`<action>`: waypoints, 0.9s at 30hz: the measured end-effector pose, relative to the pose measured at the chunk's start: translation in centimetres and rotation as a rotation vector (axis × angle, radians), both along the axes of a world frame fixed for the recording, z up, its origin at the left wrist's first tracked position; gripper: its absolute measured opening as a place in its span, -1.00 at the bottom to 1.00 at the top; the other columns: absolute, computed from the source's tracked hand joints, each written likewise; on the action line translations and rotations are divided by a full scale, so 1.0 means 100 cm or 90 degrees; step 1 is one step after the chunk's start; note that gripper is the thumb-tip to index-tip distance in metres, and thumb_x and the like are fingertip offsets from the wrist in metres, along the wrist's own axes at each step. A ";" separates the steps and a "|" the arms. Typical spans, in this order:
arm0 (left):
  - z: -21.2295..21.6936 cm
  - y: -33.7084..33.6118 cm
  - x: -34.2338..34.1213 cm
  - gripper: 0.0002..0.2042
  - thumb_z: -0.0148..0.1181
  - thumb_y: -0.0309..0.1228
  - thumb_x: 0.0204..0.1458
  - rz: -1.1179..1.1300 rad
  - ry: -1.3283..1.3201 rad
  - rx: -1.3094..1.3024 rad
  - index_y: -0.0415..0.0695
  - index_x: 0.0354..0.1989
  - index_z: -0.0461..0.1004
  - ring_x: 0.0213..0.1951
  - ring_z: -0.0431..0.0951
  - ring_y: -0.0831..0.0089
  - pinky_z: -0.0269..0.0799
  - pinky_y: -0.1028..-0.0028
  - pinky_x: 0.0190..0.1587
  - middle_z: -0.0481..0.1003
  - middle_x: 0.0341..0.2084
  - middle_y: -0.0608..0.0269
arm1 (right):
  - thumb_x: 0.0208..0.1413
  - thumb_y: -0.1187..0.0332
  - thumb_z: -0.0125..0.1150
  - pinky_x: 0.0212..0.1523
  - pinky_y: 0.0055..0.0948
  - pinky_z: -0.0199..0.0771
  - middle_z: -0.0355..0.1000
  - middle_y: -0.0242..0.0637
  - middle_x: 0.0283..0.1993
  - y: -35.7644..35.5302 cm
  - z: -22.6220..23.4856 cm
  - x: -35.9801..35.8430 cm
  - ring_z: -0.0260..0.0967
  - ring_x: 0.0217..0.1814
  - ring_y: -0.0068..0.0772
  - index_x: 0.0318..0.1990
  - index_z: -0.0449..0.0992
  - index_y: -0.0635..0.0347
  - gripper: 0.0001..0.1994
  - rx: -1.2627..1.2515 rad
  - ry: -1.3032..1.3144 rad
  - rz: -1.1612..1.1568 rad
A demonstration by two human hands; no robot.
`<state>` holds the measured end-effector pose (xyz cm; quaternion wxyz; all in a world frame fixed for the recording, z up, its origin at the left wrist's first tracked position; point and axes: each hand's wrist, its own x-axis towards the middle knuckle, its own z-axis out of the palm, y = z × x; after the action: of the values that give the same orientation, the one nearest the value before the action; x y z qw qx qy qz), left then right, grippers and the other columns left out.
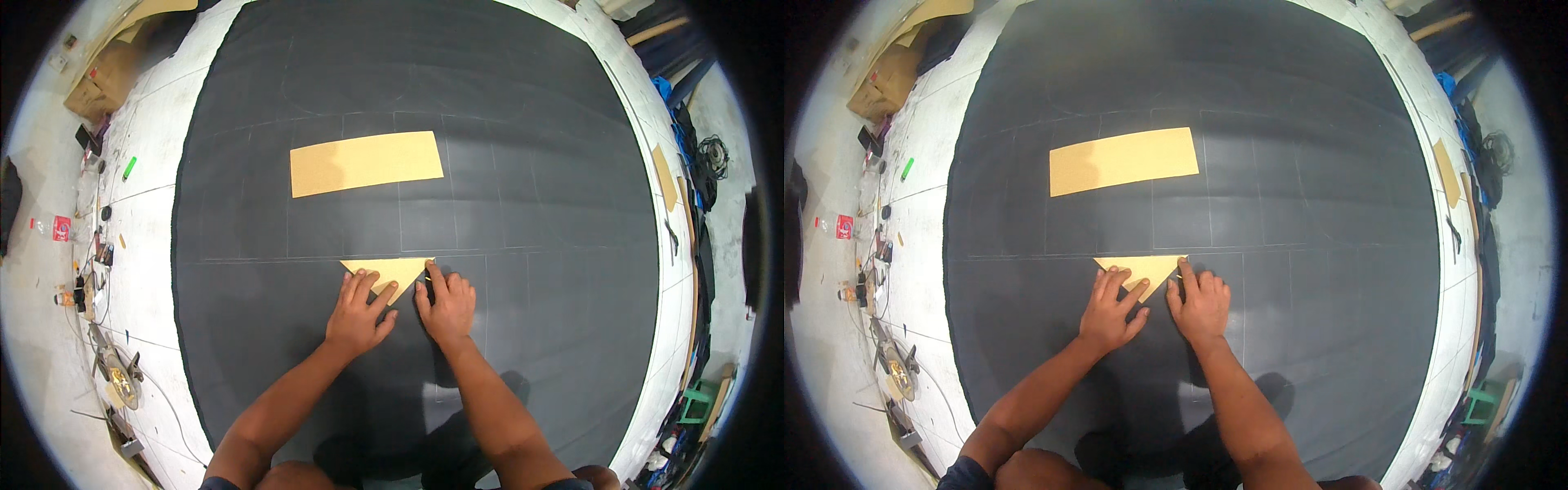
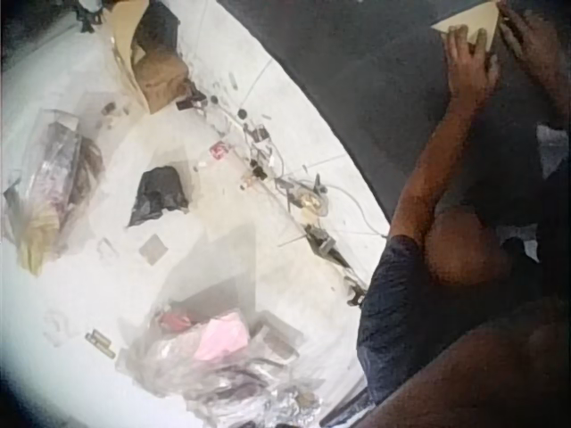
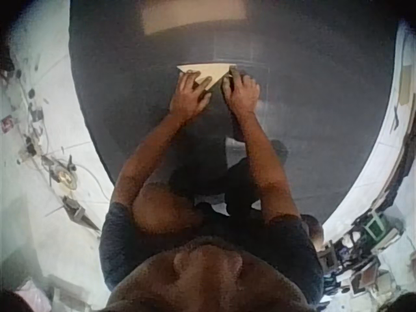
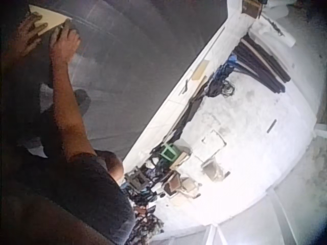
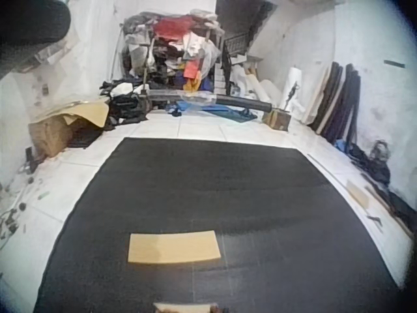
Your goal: The person places a rectangular template on a large sheet of material and traces around it with a pencil, then positions a triangular template on the sheet and traces its outline.
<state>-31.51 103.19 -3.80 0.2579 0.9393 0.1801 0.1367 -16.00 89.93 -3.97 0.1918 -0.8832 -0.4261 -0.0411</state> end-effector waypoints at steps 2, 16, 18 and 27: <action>0.001 0.000 0.000 -0.49 0.33 -0.17 0.09 0.000 0.006 0.015 -0.02 0.24 0.52 0.34 0.30 -0.15 0.10 -0.18 0.45 0.37 0.20 -0.09 | 0.16 0.15 0.33 -0.16 -0.18 0.27 0.34 -0.27 -0.27 0.000 0.000 0.000 0.33 -0.19 -0.18 0.23 0.55 -0.01 -0.53 -0.002 0.002 -0.002; 0.027 0.001 0.026 -0.46 0.26 -0.11 0.18 -0.059 0.134 0.084 -0.15 0.25 0.44 0.33 0.30 -0.17 0.16 -0.07 0.41 0.38 0.21 -0.19 | 0.17 0.14 0.32 -0.13 -0.12 0.34 0.41 -0.23 -0.26 0.004 0.002 0.005 0.40 -0.18 -0.11 0.21 0.55 0.06 -0.53 0.009 0.050 0.013; 0.026 0.002 0.026 -0.46 0.23 -0.11 0.21 -0.058 0.145 0.055 -0.11 0.30 0.43 0.36 0.29 -0.17 0.14 -0.09 0.43 0.34 0.29 -0.18 | 0.17 0.15 0.32 -0.13 -0.12 0.35 0.42 -0.22 -0.26 0.004 0.001 0.005 0.40 -0.18 -0.11 0.21 0.55 0.06 -0.54 0.023 0.030 0.017; -0.004 -0.001 0.010 -0.46 0.22 -0.11 0.24 -0.028 0.022 0.055 -0.01 0.36 0.42 0.43 0.22 -0.14 0.10 -0.10 0.46 0.26 0.39 -0.08 | 0.20 0.15 0.33 -0.15 -0.16 0.29 0.38 -0.25 -0.27 0.002 -0.002 0.000 0.35 -0.19 -0.16 0.22 0.57 0.00 -0.56 0.010 -0.024 0.010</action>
<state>-30.49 103.14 -4.20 0.2167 0.9556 0.1575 0.1225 -16.04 90.08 -4.15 0.1910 -0.8773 -0.4363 -0.0594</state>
